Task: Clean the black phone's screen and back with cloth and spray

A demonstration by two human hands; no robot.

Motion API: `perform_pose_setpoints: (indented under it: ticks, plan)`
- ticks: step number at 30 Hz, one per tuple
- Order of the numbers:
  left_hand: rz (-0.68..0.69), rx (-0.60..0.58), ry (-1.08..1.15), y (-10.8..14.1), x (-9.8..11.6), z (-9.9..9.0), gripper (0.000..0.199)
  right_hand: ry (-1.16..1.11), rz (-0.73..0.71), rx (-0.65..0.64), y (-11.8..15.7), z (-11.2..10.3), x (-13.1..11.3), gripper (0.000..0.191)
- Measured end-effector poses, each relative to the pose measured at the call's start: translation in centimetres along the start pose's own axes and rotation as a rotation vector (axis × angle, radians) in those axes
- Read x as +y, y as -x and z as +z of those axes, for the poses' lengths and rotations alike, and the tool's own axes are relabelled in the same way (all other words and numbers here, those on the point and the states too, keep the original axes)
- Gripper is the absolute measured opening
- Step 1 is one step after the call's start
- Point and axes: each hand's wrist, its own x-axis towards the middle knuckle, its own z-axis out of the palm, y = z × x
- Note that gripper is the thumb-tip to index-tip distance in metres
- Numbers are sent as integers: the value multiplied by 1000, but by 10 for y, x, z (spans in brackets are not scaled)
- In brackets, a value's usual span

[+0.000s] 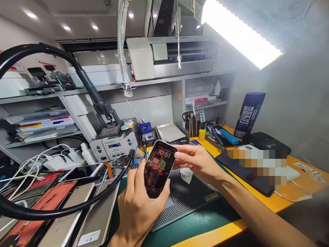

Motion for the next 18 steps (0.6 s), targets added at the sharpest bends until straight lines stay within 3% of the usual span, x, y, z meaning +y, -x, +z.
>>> perform_pose_setpoints:
  ticks: [3,5,9,11,13,15,18]
  plan:
    - [-51,-41,87,1,1,0,74,-41,37,74,-1,0,0,41]
    - [-190,-156,311,0,-1,-2,67,-57,72,119,-1,-1,0,42]
    - [-756,-540,1028,-9,-6,-7,49,-47,148,168,-1,0,0,36]
    - [-1057,-694,1314,-15,-5,-11,54,-45,167,168,0,1,1,32]
    - [-1262,-866,1520,-20,-1,-14,61,-35,173,154,0,2,2,32]
    - [-1339,-1015,1671,-23,4,-15,69,-7,170,136,1,4,4,35]
    - [-1360,-1052,1755,-23,10,-16,75,59,155,133,1,6,6,41]
